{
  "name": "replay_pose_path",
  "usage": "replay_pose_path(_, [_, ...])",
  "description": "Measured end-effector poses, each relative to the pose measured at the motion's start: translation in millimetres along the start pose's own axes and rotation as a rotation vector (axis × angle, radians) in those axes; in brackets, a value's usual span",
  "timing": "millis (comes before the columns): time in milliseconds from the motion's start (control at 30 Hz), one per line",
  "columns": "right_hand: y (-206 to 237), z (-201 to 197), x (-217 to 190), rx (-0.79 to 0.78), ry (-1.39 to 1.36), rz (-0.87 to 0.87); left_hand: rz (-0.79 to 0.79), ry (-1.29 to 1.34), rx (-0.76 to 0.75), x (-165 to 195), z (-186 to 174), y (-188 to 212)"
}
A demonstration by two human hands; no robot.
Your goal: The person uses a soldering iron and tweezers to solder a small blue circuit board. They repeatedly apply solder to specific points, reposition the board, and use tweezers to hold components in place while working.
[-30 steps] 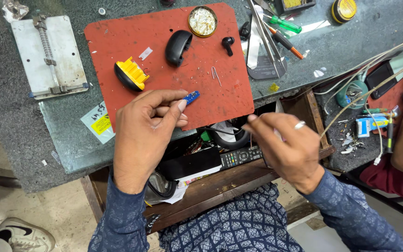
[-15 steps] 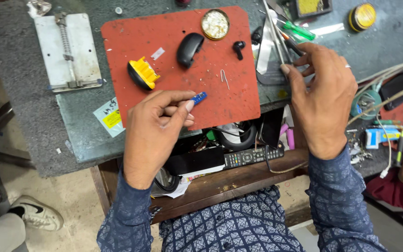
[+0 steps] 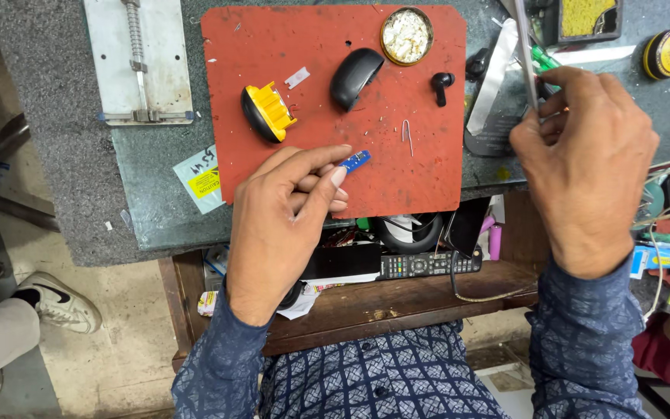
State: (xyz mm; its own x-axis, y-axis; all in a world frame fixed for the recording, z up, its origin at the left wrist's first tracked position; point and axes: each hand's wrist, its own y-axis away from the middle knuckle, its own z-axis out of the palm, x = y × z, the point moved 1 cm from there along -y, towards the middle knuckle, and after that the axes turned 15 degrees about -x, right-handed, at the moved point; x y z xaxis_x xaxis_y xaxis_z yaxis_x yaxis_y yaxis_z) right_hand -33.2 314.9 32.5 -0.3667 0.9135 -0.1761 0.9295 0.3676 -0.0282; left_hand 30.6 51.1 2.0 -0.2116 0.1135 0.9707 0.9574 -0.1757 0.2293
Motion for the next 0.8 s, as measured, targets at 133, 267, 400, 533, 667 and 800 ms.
replay_pose_path(133, [7,-7,5,-0.014,-0.102,0.054,-0.007,0.065,-0.02,-1,-1,2])
replay_pose_path(267, [11,-8,-1,0.015,-0.723,0.187,0.005,0.181,0.013,-5,-1,4])
replay_pose_path(400, [16,5,-29,0.109,-1.159,0.096,-0.022,0.259,0.035,-10,2,7])
replay_pose_path(533, [17,32,-58,0.085,-1.233,0.074,-0.031,0.376,0.057,-15,6,9])
replay_pose_path(667, [15,42,-70,0.089,-1.249,0.107,-0.015,0.467,0.087,-18,10,11])
replay_pose_path(800, [9,42,-73,0.069,-1.186,0.134,-0.035,0.454,0.116,-18,12,11])
